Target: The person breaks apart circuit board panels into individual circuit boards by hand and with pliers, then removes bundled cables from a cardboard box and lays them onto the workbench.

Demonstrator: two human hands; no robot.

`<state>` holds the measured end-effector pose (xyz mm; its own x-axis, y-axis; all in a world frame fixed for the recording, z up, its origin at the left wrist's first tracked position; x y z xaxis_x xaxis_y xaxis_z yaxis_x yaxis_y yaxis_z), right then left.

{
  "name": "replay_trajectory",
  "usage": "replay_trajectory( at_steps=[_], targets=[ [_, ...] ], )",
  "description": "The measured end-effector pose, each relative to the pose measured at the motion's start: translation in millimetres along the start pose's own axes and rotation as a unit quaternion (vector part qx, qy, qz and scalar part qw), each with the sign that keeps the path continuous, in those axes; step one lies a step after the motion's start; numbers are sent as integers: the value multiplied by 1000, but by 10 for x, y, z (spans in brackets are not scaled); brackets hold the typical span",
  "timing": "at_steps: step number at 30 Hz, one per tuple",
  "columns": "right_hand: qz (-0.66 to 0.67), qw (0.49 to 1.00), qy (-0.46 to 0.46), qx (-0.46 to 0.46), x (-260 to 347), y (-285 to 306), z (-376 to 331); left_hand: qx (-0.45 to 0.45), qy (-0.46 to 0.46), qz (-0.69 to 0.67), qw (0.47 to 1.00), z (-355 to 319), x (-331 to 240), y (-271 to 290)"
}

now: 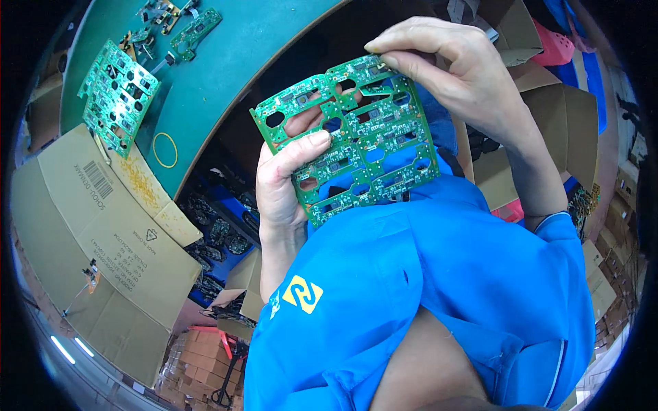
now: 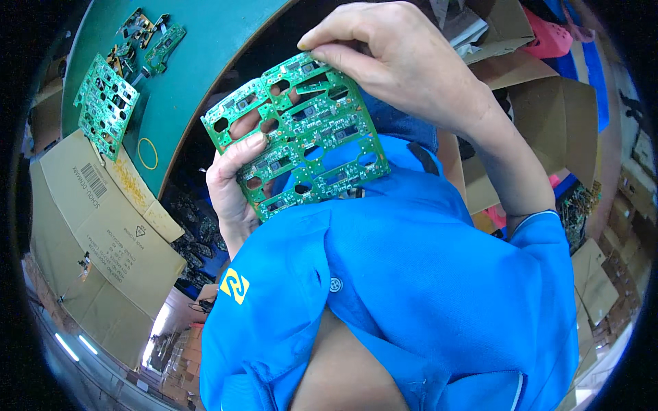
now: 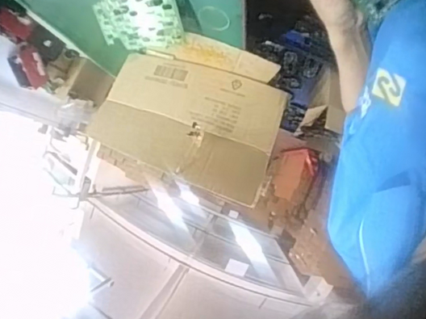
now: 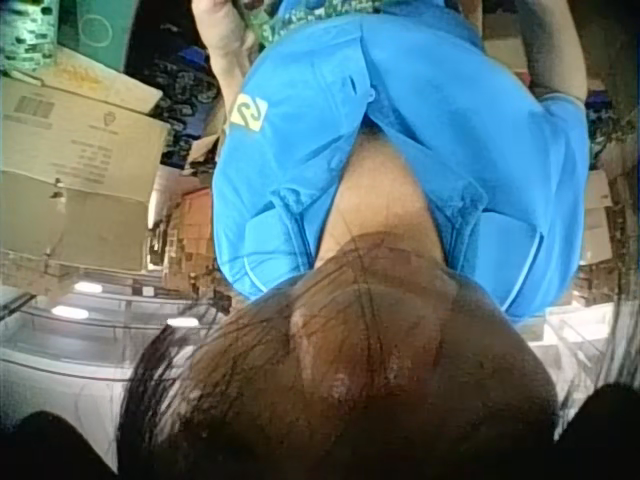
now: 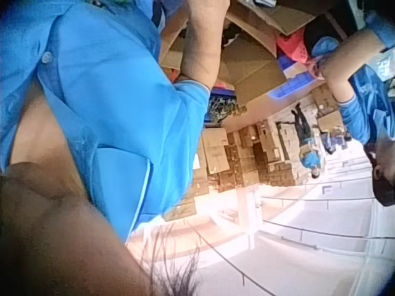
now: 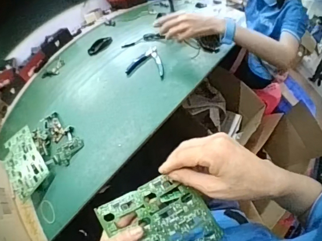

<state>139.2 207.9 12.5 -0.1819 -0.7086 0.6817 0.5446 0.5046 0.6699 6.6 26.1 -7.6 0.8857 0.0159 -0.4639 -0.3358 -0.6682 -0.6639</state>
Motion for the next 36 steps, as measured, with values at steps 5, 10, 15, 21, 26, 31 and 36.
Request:
replay_trajectory(
  at_steps=[5,10,15,21,26,31,36],
  targets=[
    [-21,999,-8,-31,-13,31,-1,-4,-5,-7,1000,-1,-14,-2],
    [-18,998,-68,6,208,64,-22,3,-29,1,1000,-23,5,-27],
    [-23,995,-95,28,238,15,-37,14,-73,42,996,-79,21,-65],
    [-78,995,-52,-17,161,-129,-113,13,-111,95,989,-138,7,-82],
    [-117,991,-57,-32,271,-137,-101,24,-132,128,983,-211,15,-125],
    [-127,988,-82,-17,244,-202,-111,28,-128,176,976,-248,33,-102],
    [-77,992,-100,-17,114,-249,-8,50,-121,139,982,-126,36,-87]
  ],
)
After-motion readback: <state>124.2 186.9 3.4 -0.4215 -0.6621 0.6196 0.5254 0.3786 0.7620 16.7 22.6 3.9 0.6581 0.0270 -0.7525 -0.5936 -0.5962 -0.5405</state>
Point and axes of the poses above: each hand's wrist, its own z-axis towards the middle knuckle, its own y-axis out of the back of the hand, x = y × z, the point moved 2 cm from there along z, towards the middle knuckle, and after that the axes turned 14 degrees about -z, right-handed, at the moved point
